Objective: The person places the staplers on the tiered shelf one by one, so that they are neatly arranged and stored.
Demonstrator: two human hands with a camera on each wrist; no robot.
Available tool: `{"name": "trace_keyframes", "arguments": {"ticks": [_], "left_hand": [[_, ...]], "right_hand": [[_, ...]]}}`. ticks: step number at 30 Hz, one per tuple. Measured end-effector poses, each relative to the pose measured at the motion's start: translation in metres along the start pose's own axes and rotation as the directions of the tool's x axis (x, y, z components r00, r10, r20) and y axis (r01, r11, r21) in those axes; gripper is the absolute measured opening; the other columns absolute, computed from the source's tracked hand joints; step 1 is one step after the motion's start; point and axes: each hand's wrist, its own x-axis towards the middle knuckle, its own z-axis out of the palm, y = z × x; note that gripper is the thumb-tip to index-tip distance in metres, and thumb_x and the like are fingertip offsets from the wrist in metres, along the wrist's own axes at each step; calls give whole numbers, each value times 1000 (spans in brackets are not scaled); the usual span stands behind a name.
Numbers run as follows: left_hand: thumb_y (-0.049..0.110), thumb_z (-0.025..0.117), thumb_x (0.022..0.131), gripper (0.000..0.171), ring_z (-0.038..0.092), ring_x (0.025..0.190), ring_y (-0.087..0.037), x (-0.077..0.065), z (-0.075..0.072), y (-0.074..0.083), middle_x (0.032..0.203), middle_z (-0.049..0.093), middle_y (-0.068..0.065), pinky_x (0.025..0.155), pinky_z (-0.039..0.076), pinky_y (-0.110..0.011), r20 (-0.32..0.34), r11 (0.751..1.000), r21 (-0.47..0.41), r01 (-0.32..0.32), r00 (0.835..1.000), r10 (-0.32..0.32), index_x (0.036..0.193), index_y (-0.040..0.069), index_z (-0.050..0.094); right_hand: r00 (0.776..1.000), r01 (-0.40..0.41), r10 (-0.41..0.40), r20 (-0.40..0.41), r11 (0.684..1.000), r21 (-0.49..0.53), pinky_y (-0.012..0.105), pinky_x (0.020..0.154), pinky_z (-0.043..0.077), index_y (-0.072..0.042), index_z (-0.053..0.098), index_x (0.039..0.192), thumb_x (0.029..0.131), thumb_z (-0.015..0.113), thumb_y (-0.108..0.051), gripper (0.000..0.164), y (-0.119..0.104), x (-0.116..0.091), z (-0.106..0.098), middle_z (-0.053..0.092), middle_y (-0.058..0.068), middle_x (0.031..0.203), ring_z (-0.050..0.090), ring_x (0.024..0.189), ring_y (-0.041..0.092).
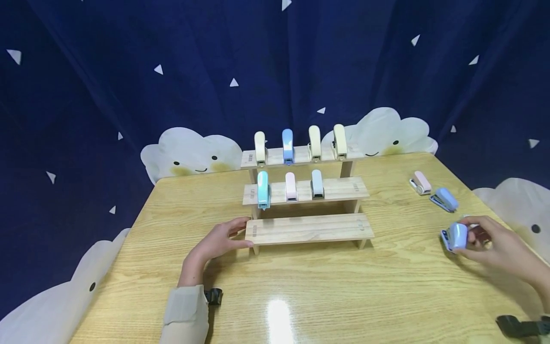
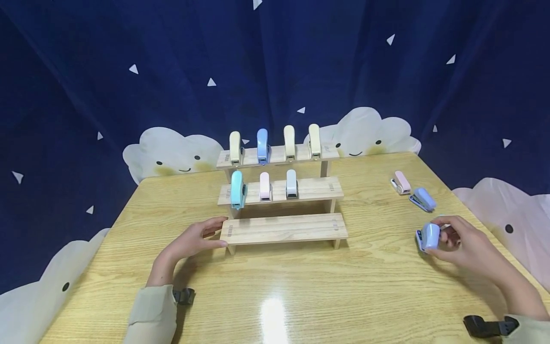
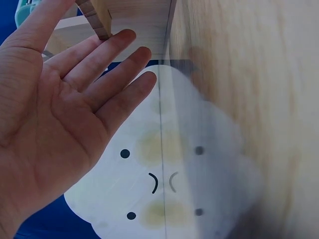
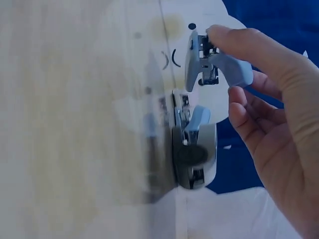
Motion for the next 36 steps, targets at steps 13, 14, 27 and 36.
{"name": "trace_keyframes", "arguments": {"ticks": [13, 14, 27, 36], "left_hand": [[42, 75, 83, 82, 43, 140, -37, 1, -1, 1, 152, 44, -16, 117, 37, -51, -8, 1000, 12, -5, 1000, 5, 150, 12, 39], [41, 75, 83, 82, 43, 140, -37, 1, -1, 1, 152, 44, -16, 117, 37, -51, -8, 1000, 9, -7, 1000, 7, 150, 12, 39], [41, 75, 84, 81, 43, 141, -36, 1, -1, -1, 152, 44, -15, 117, 37, -50, -5, 1000, -4, -4, 1000, 4, 151, 14, 39], [40, 76, 83, 81, 45, 139, -37, 0, 0, 0, 152, 45, -15, 117, 38, -50, -13, 1000, -5, -15, 1000, 15, 150, 12, 40]], "right_hand": [[982, 177, -166, -90, 975, 136, 0, 66, 42, 0, 58, 114, 51, 91, 6, 71, -38, 50, 5, 51, -14, 83, 49, 74, -9], [981, 184, -171, -96, 970, 156, 0, 66, 42, 1, 58, 113, 51, 90, 9, 71, -42, 54, 6, 51, -13, 83, 48, 74, -9], [955, 288, -268, -128, 939, 189, 1, 68, 42, -1, 58, 119, 52, 90, 10, 74, -96, 109, 17, 52, -5, 87, 48, 77, -3], [923, 381, -362, -129, 904, 195, 4, 68, 43, 0, 58, 116, 56, 91, 5, 68, -133, 146, 31, 55, -1, 87, 49, 75, 1]]}}
